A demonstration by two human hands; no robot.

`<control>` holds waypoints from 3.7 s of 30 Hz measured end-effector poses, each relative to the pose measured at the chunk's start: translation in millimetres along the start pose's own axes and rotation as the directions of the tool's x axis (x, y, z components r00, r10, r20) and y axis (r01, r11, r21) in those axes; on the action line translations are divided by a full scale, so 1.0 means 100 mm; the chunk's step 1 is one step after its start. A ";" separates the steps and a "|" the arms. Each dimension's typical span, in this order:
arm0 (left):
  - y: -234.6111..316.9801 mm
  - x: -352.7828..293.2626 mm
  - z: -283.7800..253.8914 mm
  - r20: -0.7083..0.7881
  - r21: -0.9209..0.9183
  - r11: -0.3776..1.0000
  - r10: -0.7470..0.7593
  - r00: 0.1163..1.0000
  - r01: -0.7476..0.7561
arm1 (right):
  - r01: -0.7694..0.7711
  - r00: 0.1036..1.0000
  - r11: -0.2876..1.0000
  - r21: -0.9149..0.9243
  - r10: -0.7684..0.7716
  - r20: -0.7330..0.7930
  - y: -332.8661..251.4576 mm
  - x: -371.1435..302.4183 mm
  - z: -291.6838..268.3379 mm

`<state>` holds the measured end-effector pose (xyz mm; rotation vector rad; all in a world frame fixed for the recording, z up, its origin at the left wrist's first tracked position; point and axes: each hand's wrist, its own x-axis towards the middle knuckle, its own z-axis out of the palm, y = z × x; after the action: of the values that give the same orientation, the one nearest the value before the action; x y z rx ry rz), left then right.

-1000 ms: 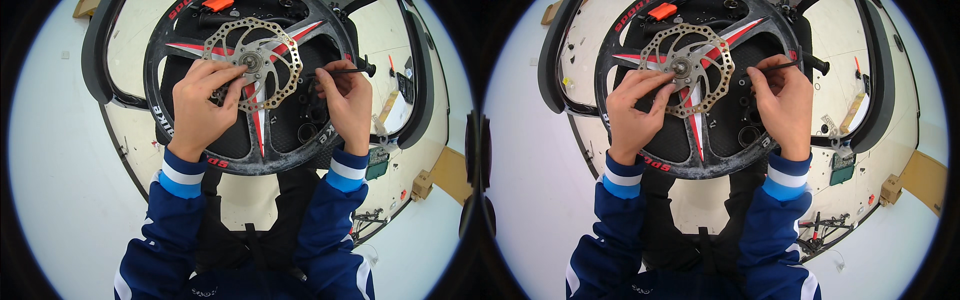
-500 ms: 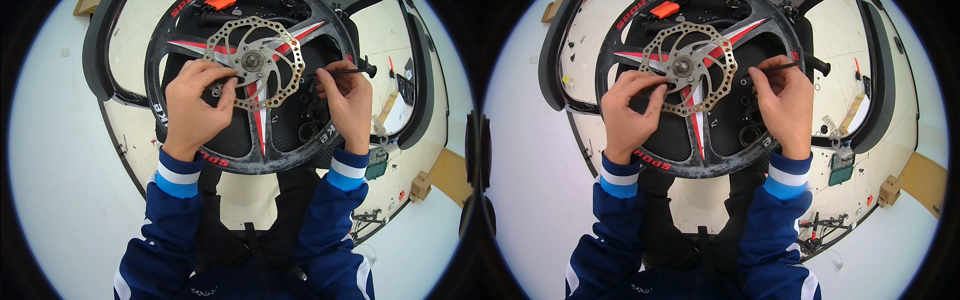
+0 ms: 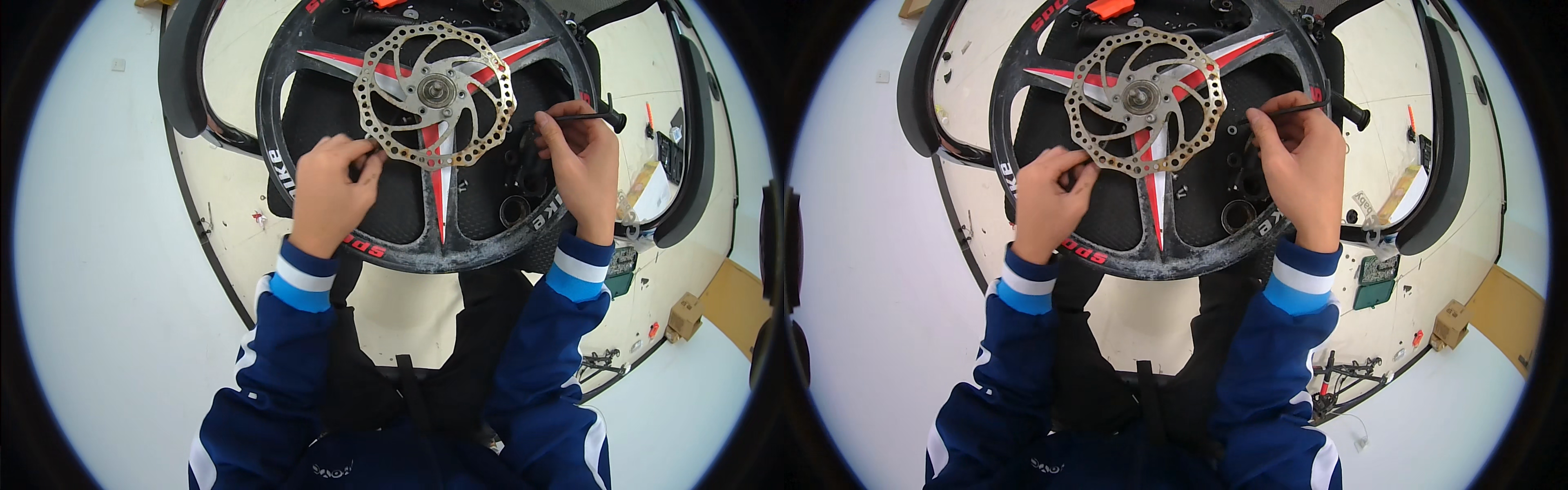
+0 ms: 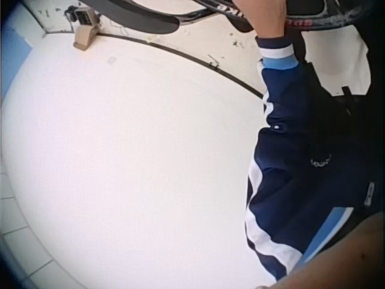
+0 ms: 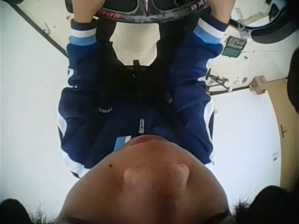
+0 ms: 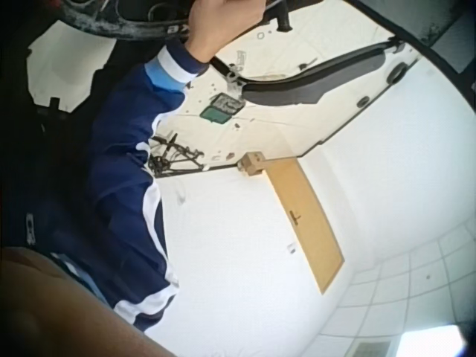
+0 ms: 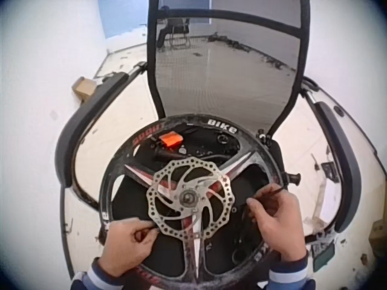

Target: The person assembles a bicycle wheel by attaching a disc brake rotor to the hub using small screws. They repeatedly insert and tighten the screws to secure the rotor in place.

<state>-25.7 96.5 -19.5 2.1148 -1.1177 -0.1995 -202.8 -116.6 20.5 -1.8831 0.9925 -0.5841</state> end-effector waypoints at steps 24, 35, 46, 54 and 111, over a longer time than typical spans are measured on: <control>0.29 0.33 -0.33 -0.213 -0.200 0.975 0.050 0.976 -0.094 | -0.004 1.000 1.000 0.025 0.004 0.011 -0.06 0.00 0.04; 0.30 0.75 -0.24 0.031 -0.078 0.973 0.219 0.975 -0.216 | -0.036 0.999 0.996 0.080 0.035 0.017 -0.04 -0.01 0.02; 0.30 0.79 -0.21 -0.006 -0.126 0.978 0.167 0.986 -0.166 | -0.080 0.988 0.956 0.283 0.038 0.152 -0.12 0.04 0.27; 0.25 0.78 -0.25 0.029 -0.161 0.979 0.134 0.991 -0.128 | -0.052 0.992 0.978 0.204 0.026 0.127 -0.13 0.05 0.28; 0.29 0.76 -0.22 0.054 -0.075 0.974 0.218 0.974 -0.214 | -0.003 0.995 0.990 0.144 -0.012 0.102 -0.12 0.06 0.28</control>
<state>11.7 39.5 29.8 1.9213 -1.3484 -0.1981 -174.7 -104.5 17.5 -1.7693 0.8568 -0.5415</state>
